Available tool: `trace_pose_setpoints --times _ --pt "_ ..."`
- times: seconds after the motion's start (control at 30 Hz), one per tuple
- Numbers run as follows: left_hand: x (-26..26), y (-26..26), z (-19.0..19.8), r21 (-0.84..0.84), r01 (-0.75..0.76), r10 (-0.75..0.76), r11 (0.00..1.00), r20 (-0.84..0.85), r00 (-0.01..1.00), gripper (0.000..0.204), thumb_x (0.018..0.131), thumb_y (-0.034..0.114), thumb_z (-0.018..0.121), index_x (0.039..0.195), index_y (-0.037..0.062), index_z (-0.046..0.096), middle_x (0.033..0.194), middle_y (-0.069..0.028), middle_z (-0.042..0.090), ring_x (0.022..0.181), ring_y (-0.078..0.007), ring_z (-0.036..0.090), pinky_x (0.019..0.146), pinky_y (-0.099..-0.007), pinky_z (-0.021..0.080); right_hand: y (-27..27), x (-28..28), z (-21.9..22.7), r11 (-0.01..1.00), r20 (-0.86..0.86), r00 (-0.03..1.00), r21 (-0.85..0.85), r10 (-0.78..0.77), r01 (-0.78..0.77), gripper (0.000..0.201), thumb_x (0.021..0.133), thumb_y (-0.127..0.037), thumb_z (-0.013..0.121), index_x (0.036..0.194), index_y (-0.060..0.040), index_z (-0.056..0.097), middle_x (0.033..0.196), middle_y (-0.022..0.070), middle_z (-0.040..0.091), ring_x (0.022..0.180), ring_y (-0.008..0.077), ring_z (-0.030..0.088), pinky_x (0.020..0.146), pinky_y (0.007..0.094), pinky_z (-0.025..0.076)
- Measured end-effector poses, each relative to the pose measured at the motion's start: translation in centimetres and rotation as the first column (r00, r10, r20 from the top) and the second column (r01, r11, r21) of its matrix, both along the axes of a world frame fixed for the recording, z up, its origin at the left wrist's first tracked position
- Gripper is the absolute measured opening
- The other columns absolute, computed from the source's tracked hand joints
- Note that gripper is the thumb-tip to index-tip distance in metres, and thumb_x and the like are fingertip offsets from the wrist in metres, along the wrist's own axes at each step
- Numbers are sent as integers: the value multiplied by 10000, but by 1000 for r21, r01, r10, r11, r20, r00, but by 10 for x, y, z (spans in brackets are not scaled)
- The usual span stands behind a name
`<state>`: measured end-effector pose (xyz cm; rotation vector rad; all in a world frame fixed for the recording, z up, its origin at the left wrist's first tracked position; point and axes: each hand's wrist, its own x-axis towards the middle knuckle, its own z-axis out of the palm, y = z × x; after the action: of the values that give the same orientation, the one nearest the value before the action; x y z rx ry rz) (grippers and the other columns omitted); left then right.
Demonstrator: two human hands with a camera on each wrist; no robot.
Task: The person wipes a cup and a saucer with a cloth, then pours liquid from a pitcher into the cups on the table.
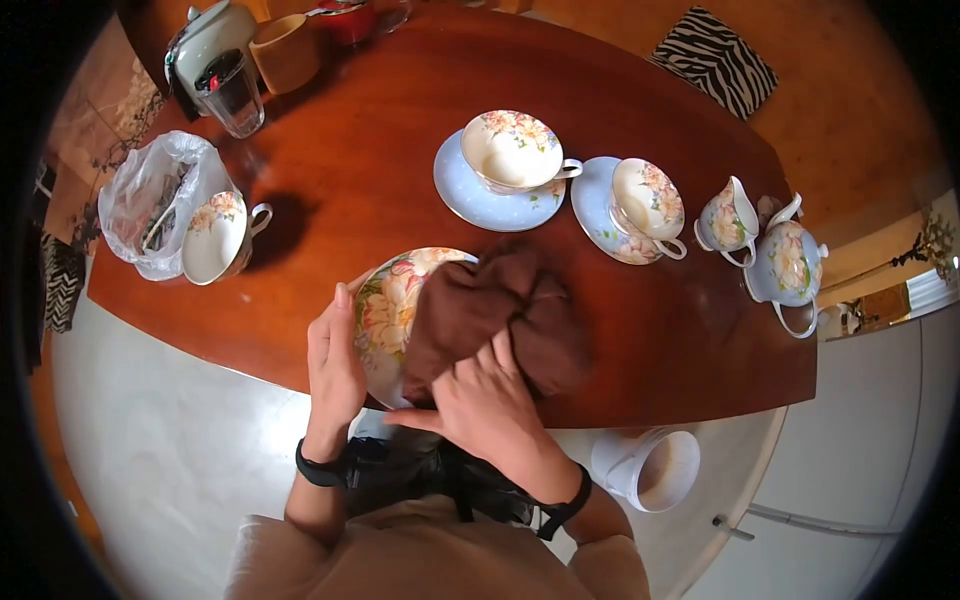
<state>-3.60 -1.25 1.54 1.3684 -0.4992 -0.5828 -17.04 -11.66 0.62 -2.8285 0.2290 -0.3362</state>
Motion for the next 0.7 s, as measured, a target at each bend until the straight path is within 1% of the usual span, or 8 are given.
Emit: trace_pose_setpoints --times 0.07,0.17,0.27,0.3,0.4,0.43,0.57,0.7 --pt "0 0 5 16 4 -4 1000 1 1000 597 1114 386 289 1273 -99 599 1160 -138 684 1082 -194 619 997 -320 450 5 12 1 994 -90 994 96 56 -48 861 838 -715 601 1187 72 620 1388 357 437 1366 517 347 1155 676 180" --pt "6 4 -2 9 77 -77 997 16 997 601 1113 390 259 1310 -90 563 1227 -156 658 1143 -209 599 1031 -337 433 17 31 0 981 222 974 178 39 -80 820 874 -731 532 1132 30 695 1191 288 616 1244 469 497 1150 665 208" --pt "10 4 -15 -28 109 -108 994 64 992 584 1113 385 240 1347 -69 523 1323 -166 608 1219 -207 558 1058 -338 416 28 26 -12 987 54 986 10 157 -158 788 889 -720 521 1123 9 708 1073 239 673 1176 442 553 1155 645 226" --pt "11 6 -18 -81 143 -142 986 16 990 507 1113 341 289 1350 -50 508 1337 -149 584 1230 -187 533 1056 -314 403 28 23 -15 985 111 980 -67 166 -160 735 884 -712 534 998 -18 744 963 192 700 1097 378 610 1157 612 272" --pt "11 4 -8 52 105 -108 993 60 992 396 1100 269 398 1318 -34 530 1223 -121 628 1165 -178 547 1041 -303 401 21 11 -5 972 -88 976 -111 198 -207 701 865 -710 557 812 -36 745 862 170 699 1007 318 646 1150 574 323" --pt "12 3 -12 21 98 -98 995 19 995 336 1085 209 450 1316 -23 528 1209 -110 628 1142 -157 544 1024 -290 406 20 7 -12 978 10 984 -106 179 -177 680 850 -700 581 692 -53 718 787 139 691 953 265 661 1147 536 356" --pt "9 1 -8 26 76 -77 997 45 996 324 1087 192 449 1306 -30 537 1194 -106 638 1113 -142 558 997 -283 430 15 -18 -11 987 -78 986 -60 148 -152 673 811 -674 664 936 -18 752 1060 129 682 1169 294 589 1172 546 299" --pt "9 -3 -8 -5 75 -75 997 69 995 314 1085 178 457 1296 -32 555 1175 -100 658 1088 -134 577 977 -285 450 2 -31 -3 987 -117 990 -131 76 -91 742 793 -692 663 1065 -4 721 1159 122 662 1195 281 578 1174 509 310"
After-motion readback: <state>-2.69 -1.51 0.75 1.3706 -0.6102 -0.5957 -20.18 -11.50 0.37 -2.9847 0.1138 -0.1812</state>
